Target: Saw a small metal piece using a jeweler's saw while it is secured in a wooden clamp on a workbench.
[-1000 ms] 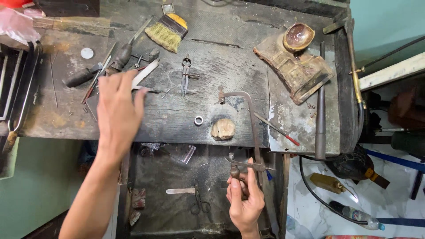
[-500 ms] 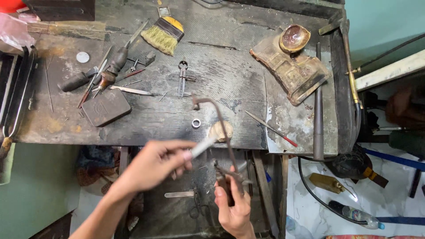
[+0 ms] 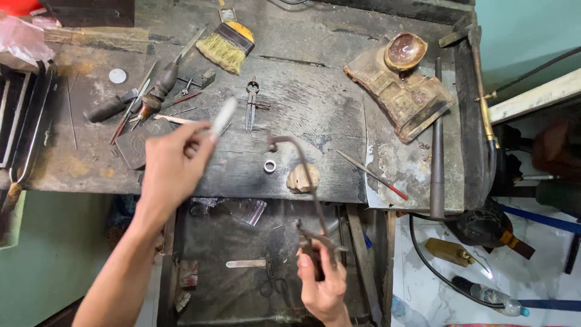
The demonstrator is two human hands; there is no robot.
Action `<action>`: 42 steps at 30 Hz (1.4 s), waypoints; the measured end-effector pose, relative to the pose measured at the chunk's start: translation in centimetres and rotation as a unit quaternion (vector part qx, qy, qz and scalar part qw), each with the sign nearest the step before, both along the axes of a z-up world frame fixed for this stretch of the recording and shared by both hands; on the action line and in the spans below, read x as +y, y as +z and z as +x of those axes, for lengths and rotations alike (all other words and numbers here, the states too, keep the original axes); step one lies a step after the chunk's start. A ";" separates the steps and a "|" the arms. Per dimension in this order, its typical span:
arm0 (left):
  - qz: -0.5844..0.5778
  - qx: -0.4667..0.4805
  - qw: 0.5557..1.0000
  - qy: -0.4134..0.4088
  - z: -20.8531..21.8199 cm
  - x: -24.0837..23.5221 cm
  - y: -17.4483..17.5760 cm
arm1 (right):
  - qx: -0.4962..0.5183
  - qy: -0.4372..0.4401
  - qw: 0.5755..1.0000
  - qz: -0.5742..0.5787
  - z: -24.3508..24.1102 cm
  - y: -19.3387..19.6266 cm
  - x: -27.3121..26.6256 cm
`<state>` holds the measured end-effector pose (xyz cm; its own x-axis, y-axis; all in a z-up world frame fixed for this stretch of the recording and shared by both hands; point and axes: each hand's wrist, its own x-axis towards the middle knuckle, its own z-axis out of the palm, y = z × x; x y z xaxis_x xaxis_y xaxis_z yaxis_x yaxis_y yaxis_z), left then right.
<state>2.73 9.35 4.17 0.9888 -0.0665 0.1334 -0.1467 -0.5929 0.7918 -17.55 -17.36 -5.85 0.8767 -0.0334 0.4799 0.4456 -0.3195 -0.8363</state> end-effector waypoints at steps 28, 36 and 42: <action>-0.112 -0.102 0.973 -0.173 -2.4 -8.5 -5.7 | 0.067 -0.117 0.975 -0.174 2.1 2.7 1.5; -0.124 -0.089 0.978 -0.144 -3.1 -9.1 -5.5 | 0.049 -0.136 0.974 -0.176 4.2 4.3 3.1; -0.107 -0.087 0.975 -0.175 -2.7 -8.2 -5.9 | 0.048 -0.145 0.972 -0.177 5.0 4.8 3.5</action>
